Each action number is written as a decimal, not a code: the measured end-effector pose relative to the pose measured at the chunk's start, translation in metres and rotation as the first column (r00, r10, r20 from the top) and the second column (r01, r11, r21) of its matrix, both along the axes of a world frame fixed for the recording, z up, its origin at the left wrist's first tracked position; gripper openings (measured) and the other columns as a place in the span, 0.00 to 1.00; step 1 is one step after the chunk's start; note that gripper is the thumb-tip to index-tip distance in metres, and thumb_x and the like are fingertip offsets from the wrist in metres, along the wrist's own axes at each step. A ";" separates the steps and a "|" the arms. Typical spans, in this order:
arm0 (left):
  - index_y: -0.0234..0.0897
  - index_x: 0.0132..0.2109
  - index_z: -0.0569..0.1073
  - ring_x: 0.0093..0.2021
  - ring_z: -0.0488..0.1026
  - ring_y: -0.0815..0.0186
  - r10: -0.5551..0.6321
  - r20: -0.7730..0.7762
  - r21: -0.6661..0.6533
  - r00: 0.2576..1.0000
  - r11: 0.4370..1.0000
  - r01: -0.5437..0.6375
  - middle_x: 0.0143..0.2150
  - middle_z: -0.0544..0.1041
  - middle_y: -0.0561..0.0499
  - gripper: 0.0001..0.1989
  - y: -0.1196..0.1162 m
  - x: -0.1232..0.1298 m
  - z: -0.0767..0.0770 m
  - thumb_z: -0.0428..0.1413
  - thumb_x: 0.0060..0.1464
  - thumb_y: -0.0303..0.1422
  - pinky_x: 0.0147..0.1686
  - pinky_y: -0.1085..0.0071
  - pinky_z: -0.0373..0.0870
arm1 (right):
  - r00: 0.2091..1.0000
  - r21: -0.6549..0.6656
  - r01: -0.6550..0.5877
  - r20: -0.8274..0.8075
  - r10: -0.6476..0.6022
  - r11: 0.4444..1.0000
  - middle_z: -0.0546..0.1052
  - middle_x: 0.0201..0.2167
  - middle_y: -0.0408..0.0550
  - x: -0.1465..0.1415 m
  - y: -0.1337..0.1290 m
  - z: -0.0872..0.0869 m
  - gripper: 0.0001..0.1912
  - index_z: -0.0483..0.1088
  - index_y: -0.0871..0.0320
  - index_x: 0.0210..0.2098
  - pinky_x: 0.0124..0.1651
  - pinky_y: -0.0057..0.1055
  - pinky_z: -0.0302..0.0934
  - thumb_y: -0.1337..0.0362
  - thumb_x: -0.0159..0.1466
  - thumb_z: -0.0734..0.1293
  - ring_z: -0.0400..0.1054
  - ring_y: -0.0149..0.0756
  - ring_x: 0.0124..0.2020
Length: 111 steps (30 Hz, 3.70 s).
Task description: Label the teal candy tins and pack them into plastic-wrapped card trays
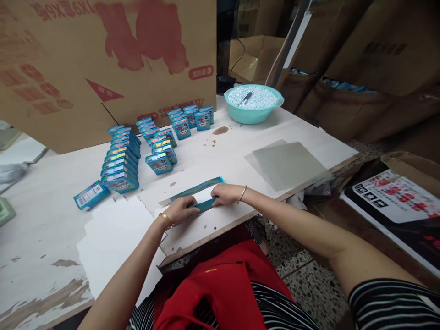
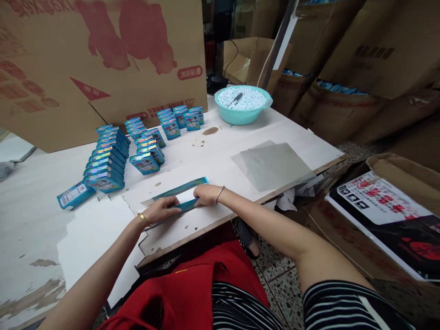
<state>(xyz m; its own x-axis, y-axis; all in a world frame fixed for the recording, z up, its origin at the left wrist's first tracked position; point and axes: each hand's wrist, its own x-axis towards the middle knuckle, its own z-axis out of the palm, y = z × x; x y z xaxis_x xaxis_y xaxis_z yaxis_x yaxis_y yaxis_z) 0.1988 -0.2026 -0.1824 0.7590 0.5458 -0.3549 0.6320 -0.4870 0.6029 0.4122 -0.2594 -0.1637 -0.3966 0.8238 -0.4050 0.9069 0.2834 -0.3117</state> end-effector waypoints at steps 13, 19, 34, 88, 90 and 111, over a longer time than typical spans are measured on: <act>0.40 0.39 0.72 0.36 0.74 0.61 0.031 -0.198 0.356 0.980 0.933 0.042 0.34 0.78 0.49 0.09 -0.034 0.005 0.008 0.52 0.56 0.38 0.32 0.70 0.61 | 0.984 -0.053 -0.128 0.116 0.133 0.990 0.77 0.32 0.49 -0.008 0.007 0.004 0.10 0.77 0.60 0.33 0.31 0.27 0.56 0.60 0.59 0.68 0.68 0.35 0.33; 0.37 0.47 0.70 0.42 0.76 0.56 0.144 -0.195 0.381 0.970 0.922 -0.060 0.41 0.79 0.42 0.12 -0.065 0.027 0.001 0.50 0.59 0.35 0.38 0.65 0.66 | 0.954 0.195 -0.244 0.222 0.200 0.950 0.75 0.39 0.58 -0.001 -0.003 0.002 0.11 0.76 0.63 0.32 0.46 0.35 0.57 0.62 0.61 0.66 0.65 0.46 0.46; 0.48 0.61 0.63 0.69 0.45 0.55 -0.435 -0.270 0.643 0.859 0.583 0.497 0.69 0.53 0.50 0.31 -0.001 -0.065 0.031 0.49 0.53 0.18 0.63 0.51 0.51 | 0.983 0.604 0.078 -0.181 0.041 0.793 0.68 0.51 0.57 -0.072 -0.107 -0.031 0.26 0.66 0.59 0.50 0.40 0.38 0.60 0.45 0.62 0.63 0.63 0.44 0.42; 0.37 0.41 0.73 0.37 0.68 0.57 -0.102 -0.108 0.716 0.989 0.682 0.148 0.33 0.73 0.44 0.11 -0.105 0.024 0.001 0.46 0.62 0.33 0.42 0.57 0.59 | 0.966 0.685 0.210 -0.256 -0.040 0.697 0.71 0.37 0.51 -0.018 -0.094 -0.067 0.11 0.72 0.58 0.38 0.40 0.36 0.58 0.58 0.66 0.62 0.58 0.42 0.40; 0.37 0.40 0.73 0.37 0.68 0.57 -0.106 -0.113 0.687 0.988 0.710 0.154 0.33 0.74 0.45 0.11 -0.103 0.026 0.001 0.47 0.61 0.33 0.43 0.57 0.57 | 0.967 0.671 0.198 -0.251 -0.032 0.715 0.70 0.34 0.51 -0.017 -0.092 -0.065 0.11 0.72 0.58 0.35 0.40 0.35 0.57 0.58 0.66 0.62 0.57 0.41 0.40; 0.41 0.43 0.67 0.45 0.75 0.59 0.144 0.010 0.163 0.990 0.976 -0.144 0.40 0.80 0.52 0.14 -0.089 0.036 0.015 0.53 0.47 0.26 0.56 0.46 0.49 | 0.988 0.442 0.000 -0.138 0.068 0.897 0.73 0.30 0.49 -0.008 -0.077 -0.029 0.04 0.73 0.60 0.34 0.36 0.31 0.56 0.66 0.62 0.67 0.61 0.38 0.36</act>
